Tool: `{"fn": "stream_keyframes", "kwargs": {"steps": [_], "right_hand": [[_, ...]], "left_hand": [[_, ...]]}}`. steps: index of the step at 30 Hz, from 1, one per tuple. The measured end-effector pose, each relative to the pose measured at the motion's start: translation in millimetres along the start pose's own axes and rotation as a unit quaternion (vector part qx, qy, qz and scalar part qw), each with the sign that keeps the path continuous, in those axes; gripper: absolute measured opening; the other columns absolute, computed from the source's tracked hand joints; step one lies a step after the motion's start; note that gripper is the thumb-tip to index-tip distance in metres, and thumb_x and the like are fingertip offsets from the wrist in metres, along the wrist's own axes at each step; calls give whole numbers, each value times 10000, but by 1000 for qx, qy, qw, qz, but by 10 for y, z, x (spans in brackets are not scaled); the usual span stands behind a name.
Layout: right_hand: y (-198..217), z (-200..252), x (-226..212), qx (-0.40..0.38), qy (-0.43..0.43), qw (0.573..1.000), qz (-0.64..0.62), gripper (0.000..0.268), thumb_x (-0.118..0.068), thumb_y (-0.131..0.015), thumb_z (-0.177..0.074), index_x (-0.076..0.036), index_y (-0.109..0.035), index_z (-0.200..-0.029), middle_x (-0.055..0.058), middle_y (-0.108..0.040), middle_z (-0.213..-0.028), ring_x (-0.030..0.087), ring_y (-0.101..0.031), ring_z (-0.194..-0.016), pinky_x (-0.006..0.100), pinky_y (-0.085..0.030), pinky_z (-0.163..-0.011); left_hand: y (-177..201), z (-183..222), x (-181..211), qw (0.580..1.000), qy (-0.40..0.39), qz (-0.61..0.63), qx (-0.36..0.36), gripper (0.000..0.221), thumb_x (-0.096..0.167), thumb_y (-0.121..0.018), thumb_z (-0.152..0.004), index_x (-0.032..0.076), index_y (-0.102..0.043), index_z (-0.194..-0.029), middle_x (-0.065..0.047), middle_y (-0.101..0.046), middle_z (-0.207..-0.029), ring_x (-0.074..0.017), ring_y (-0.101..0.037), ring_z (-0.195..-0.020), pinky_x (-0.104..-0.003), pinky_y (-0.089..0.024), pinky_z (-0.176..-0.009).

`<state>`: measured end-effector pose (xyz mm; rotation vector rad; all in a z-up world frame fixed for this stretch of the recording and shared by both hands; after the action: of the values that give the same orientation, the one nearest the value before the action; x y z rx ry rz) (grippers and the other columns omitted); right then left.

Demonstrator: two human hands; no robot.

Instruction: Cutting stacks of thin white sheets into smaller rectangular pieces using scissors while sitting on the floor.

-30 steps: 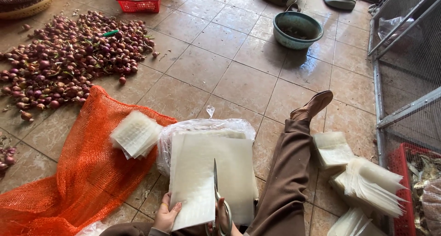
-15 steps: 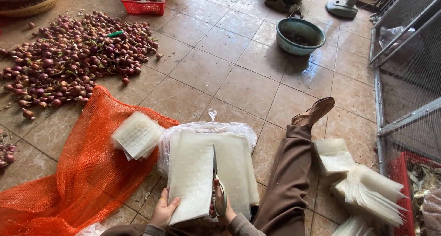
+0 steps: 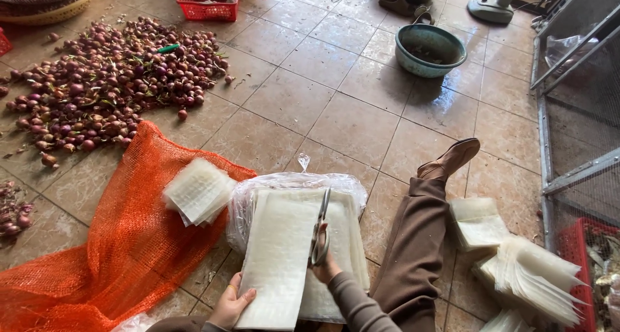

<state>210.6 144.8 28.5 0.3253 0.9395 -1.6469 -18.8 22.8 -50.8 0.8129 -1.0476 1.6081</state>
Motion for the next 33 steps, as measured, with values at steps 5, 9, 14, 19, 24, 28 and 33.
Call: {"fn": "stream_keyframes", "kwargs": {"steps": [5, 9, 14, 19, 24, 28, 33], "right_hand": [[138, 223, -166, -94, 164, 980, 68, 377, -214, -626, -951, -51, -493, -1264, 67, -562, -1078, 163, -517, -922, 326, -459, -790], [103, 693, -350, -7, 225, 964, -143, 490, 8, -714, -830, 79, -618, -1305, 191, -706, -1071, 259, -654, -882, 349, -513, -789], [314, 981, -306, 84, 313, 928, -182, 505, 39, -725, -849, -16, -591, -1334, 171, -738, -1128, 270, -722, -962, 365, -572, -866], [608, 1150, 16, 154, 329, 930, -62, 305, -81, -743, -913, 25, -621, -1171, 57, -610, -746, 125, -515, -618, 257, -424, -561], [1728, 385, 1653, -60, 172, 978, 100, 907, -800, -504, -739, 66, -629, -976, 146, -662, -667, 191, -548, -394, 301, -444, -343], [2121, -244, 3006, -163, -15, 986, -42, 495, -295, -456, -1048, 0, -494, -1444, 181, -649, -1095, 171, -582, -852, 257, -514, -746], [1123, 692, 1538, -98, 28, 943, 316, 994, -817, -306, -762, -99, -553, -1403, 120, -721, -1238, 224, -725, -1095, 338, -548, -838]], "left_hand": [[-136, 21, 414, 998, -19, -56, -9, 610, 78, -683, -889, 65, -479, -1464, -171, -733, -1288, -244, -726, -1051, -336, -561, -902], [-200, 2, 756, 999, 4, 32, 27, 796, 423, -694, -688, 93, -595, -1405, -221, -737, -1276, -355, -726, -991, -485, -647, -801], [-622, 410, 359, 943, 29, 307, 127, 875, 550, -552, -761, 63, -458, -1482, -175, -580, -1150, -340, -552, -987, -517, -458, -849], [-730, 409, 421, 932, 24, 286, 222, 465, -43, -537, -941, 141, -511, -1367, -237, -653, -1270, -425, -632, -941, -588, -579, -773], [-65, 229, 934, 933, -155, 206, 250, 390, -3, -515, -1012, 301, -612, -1235, -45, -729, -1214, -303, -739, -796, -430, -665, -631], [93, 175, 1304, 937, -263, 70, 220, 360, 11, -585, -977, 238, -550, -1255, -47, -713, -1234, -277, -756, -854, -348, -701, -659], [-4, -18, 959, 934, -181, 283, 122, 192, 227, -590, -994, 177, -671, -1161, -186, -741, -1147, -266, -716, -974, -486, -662, -810]]}}
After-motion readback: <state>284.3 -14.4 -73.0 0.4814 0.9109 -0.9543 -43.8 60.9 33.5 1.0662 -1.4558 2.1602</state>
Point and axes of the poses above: each hand's wrist, its own z-axis away from the middle knuckle, its own y-axis out of the back of the hand, x = y × z, the point moved 9 cm from there along -z, towards the middle knuckle
